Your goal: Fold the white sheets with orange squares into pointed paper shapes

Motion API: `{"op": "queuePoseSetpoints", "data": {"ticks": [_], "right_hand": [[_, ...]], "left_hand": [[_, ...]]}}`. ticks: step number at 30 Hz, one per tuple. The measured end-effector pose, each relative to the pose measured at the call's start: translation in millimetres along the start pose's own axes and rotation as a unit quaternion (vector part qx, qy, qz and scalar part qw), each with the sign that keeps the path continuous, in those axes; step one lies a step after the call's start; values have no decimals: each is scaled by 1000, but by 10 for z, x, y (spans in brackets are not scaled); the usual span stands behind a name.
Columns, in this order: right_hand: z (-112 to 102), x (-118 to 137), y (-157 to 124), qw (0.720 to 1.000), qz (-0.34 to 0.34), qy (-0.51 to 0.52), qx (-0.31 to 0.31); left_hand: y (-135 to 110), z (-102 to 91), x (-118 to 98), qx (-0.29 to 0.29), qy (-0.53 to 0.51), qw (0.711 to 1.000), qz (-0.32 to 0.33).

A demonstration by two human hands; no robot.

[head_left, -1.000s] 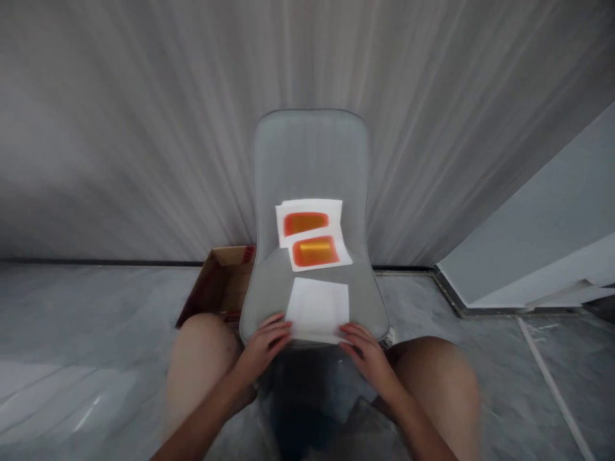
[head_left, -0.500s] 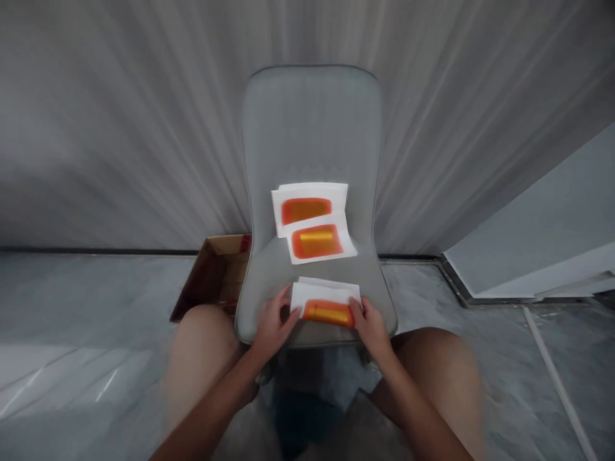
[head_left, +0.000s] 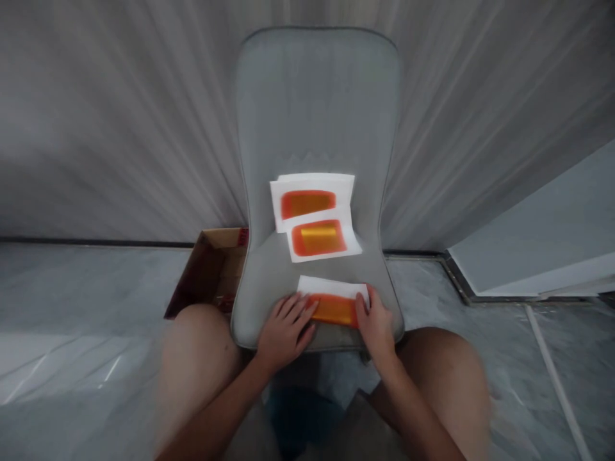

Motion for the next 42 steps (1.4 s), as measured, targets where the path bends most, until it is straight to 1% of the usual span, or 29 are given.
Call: {"op": "queuePoseSetpoints", "data": {"ticks": [1, 3, 4, 5, 6, 8, 10, 14, 21, 27, 30, 34, 36, 42], "right_hand": [[-68, 71, -17, 999, -30, -6, -36], [-207, 248, -100, 988, -105, -21, -111], [-245, 338, -161, 980, -144, -29, -135], [-249, 419, -226, 972, -180, -38, -145], [-223, 486, -289, 966, -211, -46, -142], [-107, 584, -407, 957, -262, -60, -109], [13, 617, -497, 951, -289, -77, -79], [134, 547, -532, 950, -292, -103, -52], [197, 382, -453, 951, -296, -88, -28], [233, 358, -417, 949, -304, -86, -14], [198, 362, -414, 951, -301, -69, -22], [61, 279, -418, 965, -252, -20, -67], [17, 244, -430, 968, -239, -10, -82], [85, 263, -446, 959, -267, -58, -80]], "left_hand": [[10, -13, -9, -3, 5, 1000, 0], [22, -43, -25, -14, 14, 1000, -2], [25, -56, -33, -19, 18, 1000, -3], [27, -66, -41, -23, 22, 999, -2], [27, -71, -47, -25, 25, 999, -1], [26, -74, -47, -28, 31, 999, -2], [23, -71, -38, -31, 38, 999, -4], [15, -54, -26, -35, 46, 998, -5], [12, -60, -26, -43, 49, 998, -8], [15, -60, -25, -42, 49, 998, -8], [19, -58, -21, -44, 47, 998, -11], [24, -70, 6, -48, 41, 998, -28], [25, -71, 18, -47, 38, 998, -34], [18, -48, 37, -45, 37, 998, -37]]}}
Point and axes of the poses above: each hand's wrist, its own y-axis towards the middle knuckle, its own z-axis out of the palm, x = y × z, the point moved 10 cm from there along y, towards the middle knuckle, and after that the axes turned 2 degrees about y, right-handed, at the moved point
